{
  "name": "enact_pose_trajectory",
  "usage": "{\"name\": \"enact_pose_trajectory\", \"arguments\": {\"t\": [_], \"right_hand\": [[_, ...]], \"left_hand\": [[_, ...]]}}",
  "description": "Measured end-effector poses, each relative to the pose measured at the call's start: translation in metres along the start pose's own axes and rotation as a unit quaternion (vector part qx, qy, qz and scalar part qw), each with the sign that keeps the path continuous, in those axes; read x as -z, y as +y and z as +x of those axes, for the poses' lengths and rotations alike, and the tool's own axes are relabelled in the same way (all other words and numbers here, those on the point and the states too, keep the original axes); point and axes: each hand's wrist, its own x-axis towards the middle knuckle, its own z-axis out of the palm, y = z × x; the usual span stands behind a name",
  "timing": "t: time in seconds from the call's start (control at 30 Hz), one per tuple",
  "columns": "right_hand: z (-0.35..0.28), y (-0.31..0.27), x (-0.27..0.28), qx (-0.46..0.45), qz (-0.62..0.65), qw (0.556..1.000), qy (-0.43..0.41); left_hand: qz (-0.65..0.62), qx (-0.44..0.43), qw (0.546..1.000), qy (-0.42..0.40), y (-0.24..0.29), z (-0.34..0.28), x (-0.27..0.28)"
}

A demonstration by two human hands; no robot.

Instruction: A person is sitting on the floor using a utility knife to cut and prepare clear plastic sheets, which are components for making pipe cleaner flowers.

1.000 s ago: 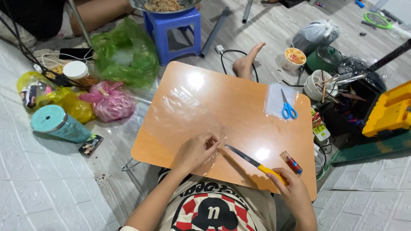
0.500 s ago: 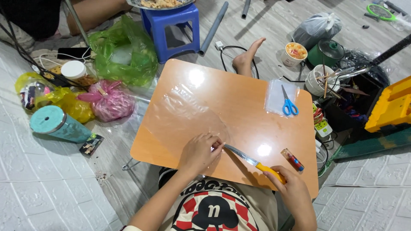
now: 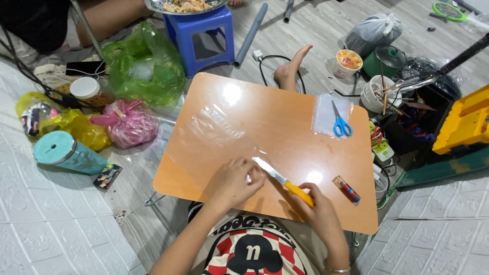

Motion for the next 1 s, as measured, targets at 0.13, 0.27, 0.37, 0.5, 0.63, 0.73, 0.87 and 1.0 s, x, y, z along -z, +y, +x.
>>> {"name": "enact_pose_trajectory", "arguments": {"t": [0.13,0.27,0.37,0.5,0.63,0.73,0.87,1.0], "right_hand": [[0.001,-0.004,-0.025,0.032,0.022,0.999,-0.021],[0.007,0.011,-0.041,0.173,-0.065,0.978,0.096],[0.014,0.024,-0.044,0.186,-0.109,0.966,0.142],[0.017,0.031,-0.038,0.158,-0.140,0.959,0.190],[0.019,0.032,-0.041,0.141,-0.147,0.962,0.184],[0.016,0.026,-0.044,0.145,-0.140,0.964,0.173],[0.015,0.021,-0.045,0.137,-0.130,0.966,0.178],[0.017,0.025,-0.043,0.104,-0.148,0.968,0.172]], "left_hand": [[0.035,-0.046,0.992,0.115,0.001,0.015,-0.010],[0.147,-0.121,0.974,0.125,-0.023,0.022,-0.041],[0.174,-0.135,0.968,0.121,-0.034,0.024,-0.052],[0.165,-0.121,0.973,0.103,-0.029,0.023,-0.048],[0.188,-0.136,0.963,0.138,-0.034,0.024,-0.056],[0.184,-0.134,0.963,0.141,-0.035,0.024,-0.057],[0.186,-0.128,0.966,0.130,-0.034,0.024,-0.055],[0.178,-0.129,0.967,0.125,-0.036,0.025,-0.057]]}}
